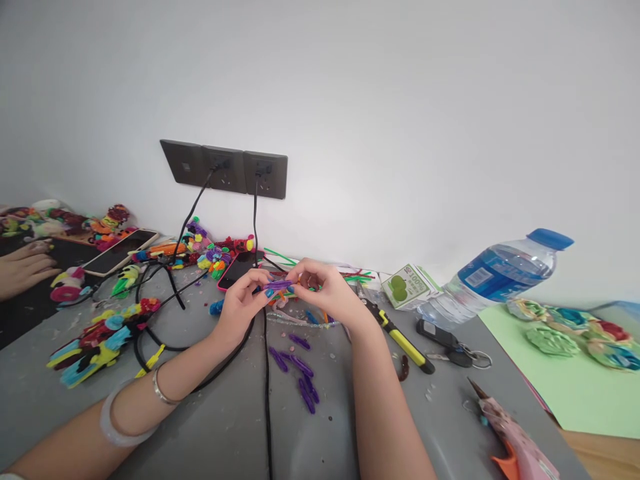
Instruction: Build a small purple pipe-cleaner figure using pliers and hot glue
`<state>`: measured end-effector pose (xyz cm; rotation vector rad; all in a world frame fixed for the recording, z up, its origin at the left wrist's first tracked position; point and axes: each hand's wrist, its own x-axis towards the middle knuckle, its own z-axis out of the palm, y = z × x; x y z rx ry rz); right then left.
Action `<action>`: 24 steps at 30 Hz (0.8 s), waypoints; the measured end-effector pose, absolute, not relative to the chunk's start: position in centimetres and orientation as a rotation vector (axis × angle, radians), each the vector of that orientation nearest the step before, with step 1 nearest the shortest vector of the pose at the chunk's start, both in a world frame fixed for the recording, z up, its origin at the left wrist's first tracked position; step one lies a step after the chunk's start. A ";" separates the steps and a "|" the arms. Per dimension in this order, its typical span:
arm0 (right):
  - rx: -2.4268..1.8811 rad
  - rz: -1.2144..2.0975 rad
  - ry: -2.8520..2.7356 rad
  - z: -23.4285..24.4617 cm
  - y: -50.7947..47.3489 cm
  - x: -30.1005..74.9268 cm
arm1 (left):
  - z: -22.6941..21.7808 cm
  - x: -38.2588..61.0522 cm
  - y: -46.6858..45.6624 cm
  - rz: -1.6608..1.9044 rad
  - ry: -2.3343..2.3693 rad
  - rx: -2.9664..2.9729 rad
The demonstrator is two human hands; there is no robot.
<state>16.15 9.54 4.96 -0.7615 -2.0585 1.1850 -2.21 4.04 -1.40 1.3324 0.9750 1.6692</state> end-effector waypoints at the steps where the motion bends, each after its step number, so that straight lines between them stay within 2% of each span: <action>1: -0.762 1.185 -2.058 4.9 9.6 16.1 | -1.4 -2.2 4.0 1.672 0.972 1.339; 24: -0.709 1.135 -2.121 4.9 9.4 15.3 | -1.3 -2.2 3.9 1.687 1.045 1.354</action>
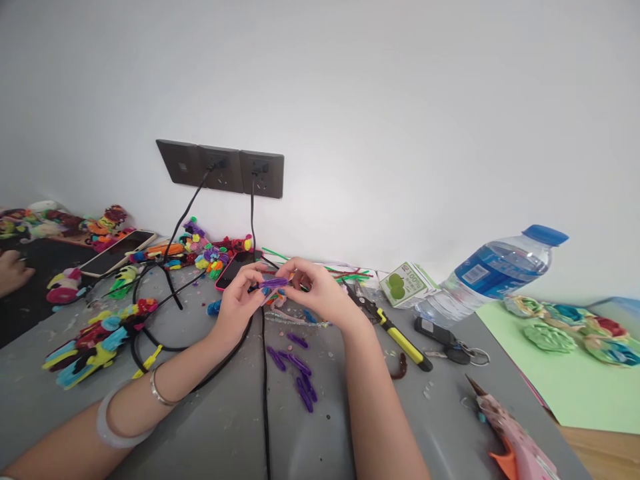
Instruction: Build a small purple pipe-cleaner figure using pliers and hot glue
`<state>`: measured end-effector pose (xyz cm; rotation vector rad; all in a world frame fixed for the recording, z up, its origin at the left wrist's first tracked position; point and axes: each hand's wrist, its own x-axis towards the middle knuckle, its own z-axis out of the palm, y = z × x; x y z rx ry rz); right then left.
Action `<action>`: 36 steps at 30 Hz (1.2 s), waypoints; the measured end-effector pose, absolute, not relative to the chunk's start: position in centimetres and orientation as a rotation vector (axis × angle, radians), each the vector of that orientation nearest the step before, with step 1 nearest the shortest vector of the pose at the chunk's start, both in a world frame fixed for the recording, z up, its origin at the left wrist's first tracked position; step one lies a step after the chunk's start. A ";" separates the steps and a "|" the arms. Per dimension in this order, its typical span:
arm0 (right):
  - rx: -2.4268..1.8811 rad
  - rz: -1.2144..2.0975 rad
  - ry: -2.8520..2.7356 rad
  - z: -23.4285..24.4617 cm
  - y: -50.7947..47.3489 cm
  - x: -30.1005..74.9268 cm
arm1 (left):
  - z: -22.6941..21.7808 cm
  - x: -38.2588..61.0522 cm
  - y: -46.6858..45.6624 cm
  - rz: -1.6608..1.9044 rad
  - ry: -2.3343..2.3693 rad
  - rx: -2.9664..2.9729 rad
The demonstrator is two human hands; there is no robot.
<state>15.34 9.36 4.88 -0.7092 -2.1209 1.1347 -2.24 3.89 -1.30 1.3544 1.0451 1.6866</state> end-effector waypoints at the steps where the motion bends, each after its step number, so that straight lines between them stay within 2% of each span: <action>1: -0.700 1.134 -2.126 4.8 9.4 15.2 | -1.2 -2.2 3.9 1.683 1.043 1.355; 14: -0.679 0.960 -2.164 4.3 9.3 14.4 | -1.1 -2.0 3.8 1.650 1.017 1.365; 36: -0.687 1.059 -2.120 4.3 9.4 14.9 | -1.0 -2.0 3.8 1.603 1.063 1.363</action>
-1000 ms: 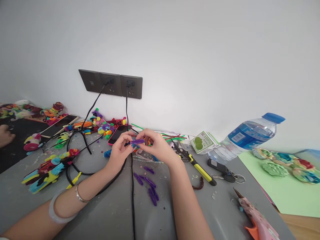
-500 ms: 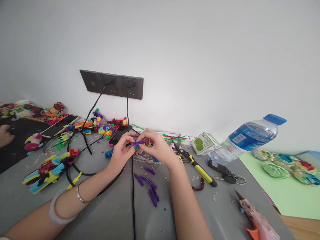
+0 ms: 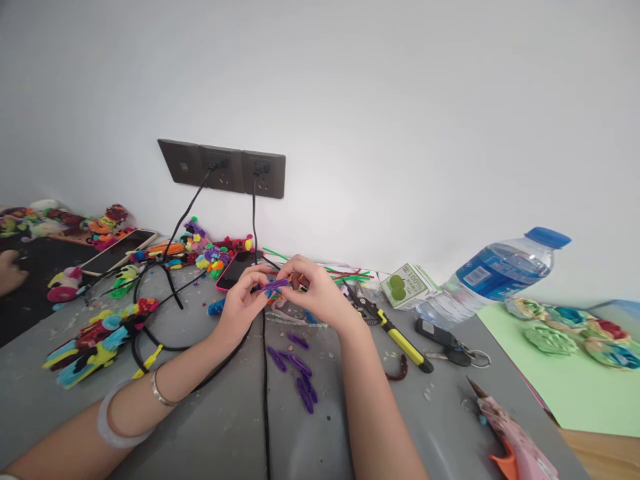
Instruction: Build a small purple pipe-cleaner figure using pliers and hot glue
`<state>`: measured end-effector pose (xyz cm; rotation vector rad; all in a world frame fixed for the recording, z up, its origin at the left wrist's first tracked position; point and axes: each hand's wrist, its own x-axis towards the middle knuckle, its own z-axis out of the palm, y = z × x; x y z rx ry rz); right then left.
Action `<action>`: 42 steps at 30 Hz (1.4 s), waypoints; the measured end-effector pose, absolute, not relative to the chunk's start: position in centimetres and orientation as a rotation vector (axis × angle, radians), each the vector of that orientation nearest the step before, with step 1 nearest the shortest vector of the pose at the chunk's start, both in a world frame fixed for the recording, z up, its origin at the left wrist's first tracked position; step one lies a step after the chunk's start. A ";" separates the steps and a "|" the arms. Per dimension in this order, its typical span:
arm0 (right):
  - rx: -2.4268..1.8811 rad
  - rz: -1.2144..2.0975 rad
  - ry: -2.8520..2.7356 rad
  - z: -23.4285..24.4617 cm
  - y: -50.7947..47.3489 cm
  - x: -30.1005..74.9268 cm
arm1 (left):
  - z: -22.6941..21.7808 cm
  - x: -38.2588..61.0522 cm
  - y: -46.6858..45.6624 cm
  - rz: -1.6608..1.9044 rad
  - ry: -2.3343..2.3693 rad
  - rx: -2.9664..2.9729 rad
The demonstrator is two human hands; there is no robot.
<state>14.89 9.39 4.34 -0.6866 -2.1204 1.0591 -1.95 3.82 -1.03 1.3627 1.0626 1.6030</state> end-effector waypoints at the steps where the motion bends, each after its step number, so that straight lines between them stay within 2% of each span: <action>1: -0.685 1.058 -2.121 4.4 9.4 14.9 | -1.0 -1.9 3.8 1.601 1.063 1.365; 42: -0.687 1.110 -2.073 4.3 9.5 15.1 | -1.3 -2.0 3.7 1.599 1.057 1.401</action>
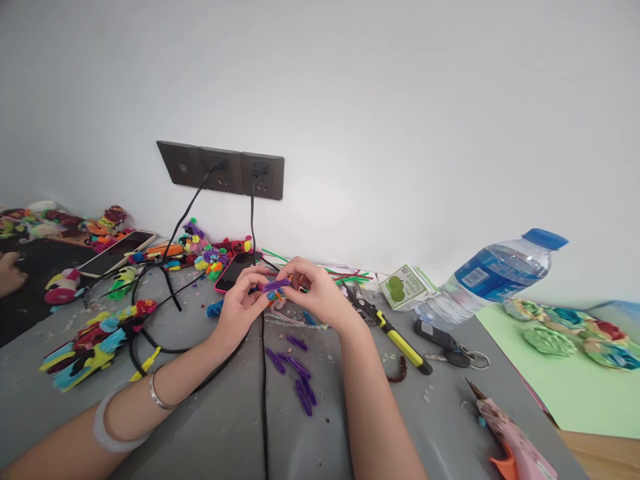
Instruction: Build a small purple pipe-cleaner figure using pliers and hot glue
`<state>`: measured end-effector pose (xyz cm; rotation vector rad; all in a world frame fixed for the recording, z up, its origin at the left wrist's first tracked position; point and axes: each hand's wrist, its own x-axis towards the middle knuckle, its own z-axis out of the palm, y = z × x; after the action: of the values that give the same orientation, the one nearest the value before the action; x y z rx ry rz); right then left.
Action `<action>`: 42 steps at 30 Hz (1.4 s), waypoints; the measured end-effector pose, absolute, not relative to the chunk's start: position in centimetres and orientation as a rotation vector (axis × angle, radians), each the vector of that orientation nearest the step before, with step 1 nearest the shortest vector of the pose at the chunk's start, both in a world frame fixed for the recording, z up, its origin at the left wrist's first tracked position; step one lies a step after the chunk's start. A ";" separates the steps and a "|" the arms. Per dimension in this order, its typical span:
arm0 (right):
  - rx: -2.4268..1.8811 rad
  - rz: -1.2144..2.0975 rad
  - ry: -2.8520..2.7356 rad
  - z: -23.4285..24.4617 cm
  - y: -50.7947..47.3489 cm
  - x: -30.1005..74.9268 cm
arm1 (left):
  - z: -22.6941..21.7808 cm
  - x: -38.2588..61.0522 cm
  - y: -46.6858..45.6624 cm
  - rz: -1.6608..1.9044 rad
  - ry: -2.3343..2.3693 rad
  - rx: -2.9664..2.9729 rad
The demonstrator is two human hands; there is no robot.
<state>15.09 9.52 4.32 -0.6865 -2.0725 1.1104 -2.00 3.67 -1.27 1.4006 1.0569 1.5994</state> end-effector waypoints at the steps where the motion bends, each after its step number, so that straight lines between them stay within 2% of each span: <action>1: -0.684 1.111 -2.075 4.3 9.5 15.1 | -1.3 -2.0 3.7 1.601 1.060 1.406; 27: -0.710 1.049 -2.107 4.7 9.4 15.3 | -1.2 -2.0 3.7 1.625 1.065 1.398; 42: -0.752 1.137 -2.083 4.5 9.5 15.3 | -1.1 -2.0 3.6 1.618 1.040 1.406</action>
<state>15.25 9.46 4.45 -0.7521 -2.0831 1.1373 -2.02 3.65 -1.13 1.4065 1.0401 1.6178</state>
